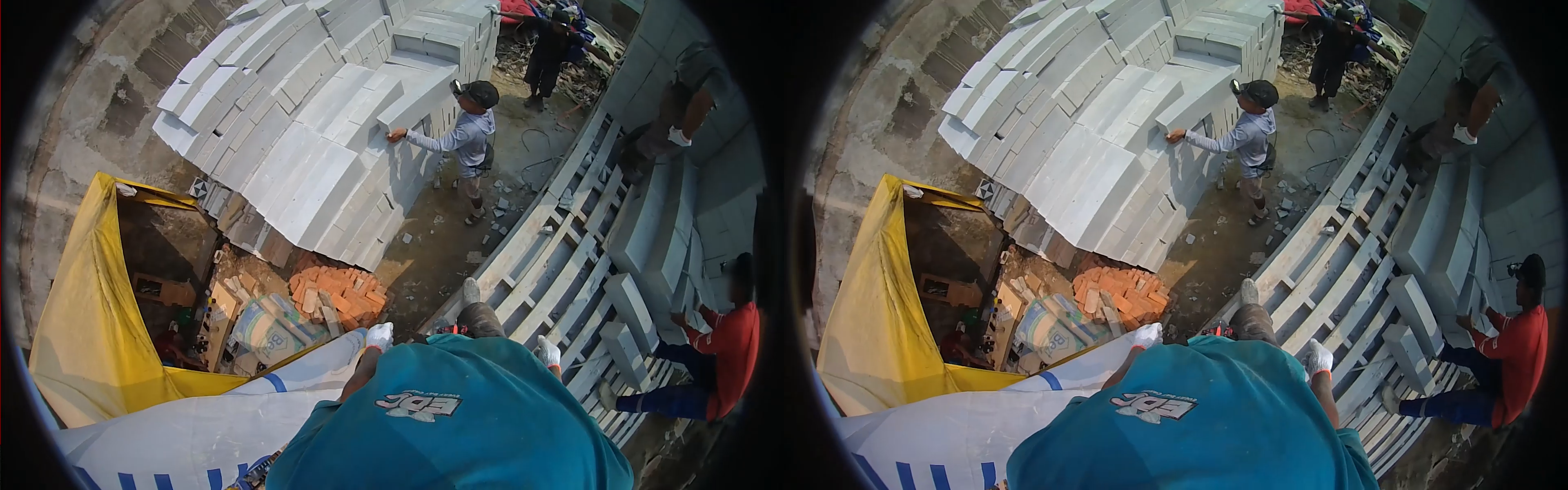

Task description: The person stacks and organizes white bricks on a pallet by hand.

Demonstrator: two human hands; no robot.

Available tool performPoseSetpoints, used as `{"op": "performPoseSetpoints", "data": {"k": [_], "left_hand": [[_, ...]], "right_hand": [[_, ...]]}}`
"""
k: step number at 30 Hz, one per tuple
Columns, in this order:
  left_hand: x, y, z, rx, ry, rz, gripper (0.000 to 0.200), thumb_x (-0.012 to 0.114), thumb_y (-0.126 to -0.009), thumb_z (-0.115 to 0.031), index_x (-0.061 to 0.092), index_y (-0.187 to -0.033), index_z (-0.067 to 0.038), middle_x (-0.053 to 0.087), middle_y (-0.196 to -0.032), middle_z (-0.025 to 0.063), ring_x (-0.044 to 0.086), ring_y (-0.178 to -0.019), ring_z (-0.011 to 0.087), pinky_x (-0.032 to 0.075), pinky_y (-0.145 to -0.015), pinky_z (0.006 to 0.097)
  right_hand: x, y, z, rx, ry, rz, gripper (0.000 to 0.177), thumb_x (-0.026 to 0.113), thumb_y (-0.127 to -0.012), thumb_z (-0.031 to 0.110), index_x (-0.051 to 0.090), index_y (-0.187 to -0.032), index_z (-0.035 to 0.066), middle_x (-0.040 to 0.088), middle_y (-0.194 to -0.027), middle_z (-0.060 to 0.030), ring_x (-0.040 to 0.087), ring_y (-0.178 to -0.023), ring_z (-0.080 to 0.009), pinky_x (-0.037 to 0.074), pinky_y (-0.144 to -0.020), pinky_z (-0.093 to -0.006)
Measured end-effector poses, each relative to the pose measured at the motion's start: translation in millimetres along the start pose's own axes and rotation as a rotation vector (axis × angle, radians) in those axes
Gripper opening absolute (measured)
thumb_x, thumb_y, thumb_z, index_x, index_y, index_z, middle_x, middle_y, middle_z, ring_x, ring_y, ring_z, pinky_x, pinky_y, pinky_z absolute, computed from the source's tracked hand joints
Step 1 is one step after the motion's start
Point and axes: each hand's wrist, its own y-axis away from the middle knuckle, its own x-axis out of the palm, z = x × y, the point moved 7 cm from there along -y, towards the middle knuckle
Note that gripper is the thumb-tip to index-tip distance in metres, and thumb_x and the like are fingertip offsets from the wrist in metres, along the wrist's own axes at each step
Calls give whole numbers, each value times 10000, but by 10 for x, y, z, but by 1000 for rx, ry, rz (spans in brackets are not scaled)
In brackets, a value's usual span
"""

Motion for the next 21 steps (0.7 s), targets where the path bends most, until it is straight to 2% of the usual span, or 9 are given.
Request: {"op": "performPoseSetpoints", "data": {"k": [7,9,10,11,12,13,16,19,21], "left_hand": [[-64,-323,-351,561,-674,21,315,571,-853,-297,633,-759,-3,574,-630,79,533,-540,183,398,-498,346],[-54,-880,-258,449,-587,-38,352,568,-845,-313,659,-837,27,634,-710,120,581,-627,223,436,-578,360],[-39,-1295,-99,236,-471,-67,357,562,-842,-311,670,-872,27,659,-752,140,602,-670,242,452,-618,368],[189,-1029,-537,297,-476,-125,335,563,-846,-310,645,-783,8,596,-644,96,548,-547,205,419,-515,360],[448,-724,-730,82,-139,25,292,565,-860,-293,606,-718,-41,508,-565,33,463,-447,149,365,-433,319],[696,-355,-1124,53,-19,22,246,562,-873,-267,587,-711,-84,473,-548,-9,415,-415,110,341,-412,277],[1095,-392,-1608,135,-80,84,152,555,-892,-253,597,-831,-120,537,-690,-36,491,-564,102,401,-504,273],[1313,-453,-1838,233,-41,27,247,567,-871,-278,596,-742,-69,483,-564,-9,447,-476,97,369,-445,278],[1341,-522,-1859,232,-82,-2,258,574,-864,-282,602,-747,-54,496,-576,-1,454,-478,103,379,-453,287]], "right_hand": [[228,-398,535,-70,-97,71,344,605,-857,381,567,-881,40,531,-673,-68,515,-474,-176,382,-428,-305],[240,-537,607,-43,-74,39,337,602,-858,381,580,-939,55,536,-682,-66,516,-483,-174,391,-441,-315],[254,-524,682,-50,-76,37,335,605,-856,377,578,-983,68,543,-693,-64,517,-493,-180,402,-454,-324],[269,-585,720,-63,-59,34,329,610,-855,371,584,-949,58,538,-678,-60,509,-494,-177,397,-456,-324],[257,-646,739,-76,-45,28,326,615,-854,366,589,-916,48,533,-664,-56,501,-495,-175,392,-458,-323],[231,-771,698,-81,-37,38,326,615,-854,366,589,-916,48,533,-664,-56,501,-495,-175,392,-458,-323],[292,-1027,845,-150,68,72,319,629,-851,348,594,-823,32,513,-621,-49,480,-489,-171,381,-464,-325],[385,-1120,1109,-210,73,36,318,645,-841,338,587,-778,32,510,-602,-51,496,-503,-175,382,-470,-329],[556,-843,1453,-162,53,25,314,635,-847,339,583,-777,37,515,-601,-52,504,-503,-170,377,-460,-322]]}}
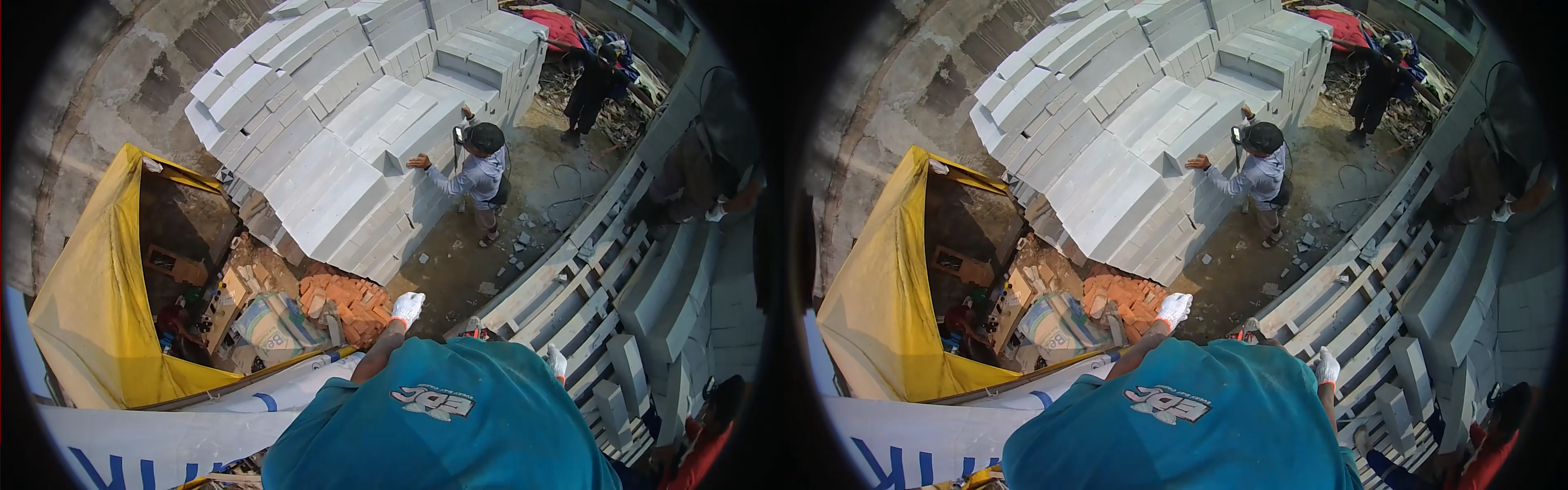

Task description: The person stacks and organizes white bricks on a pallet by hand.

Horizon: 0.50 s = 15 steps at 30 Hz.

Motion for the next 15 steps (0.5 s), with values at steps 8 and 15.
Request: {"op": "performPoseSetpoints", "data": {"k": [8,15], "left_hand": [[-261,-43,530,-47,-495,-53,399,551,-831,-353,666,-935,15,669,-933,201,639,-880,331,478,-756,400],[-293,39,725,-74,-296,-21,429,489,-918,-361,653,-735,-9,634,-670,100,590,-583,208,467,-571,347]], "right_hand": [[56,-129,255,89,-113,44,336,581,-876,393,542,-784,73,508,-590,-48,482,-438,-160,336,-412,-291],[-157,152,160,216,-184,-132,379,565,-872,500,560,-811,127,412,-570,-3,370,-426,-140,284,-401,-318]]}}
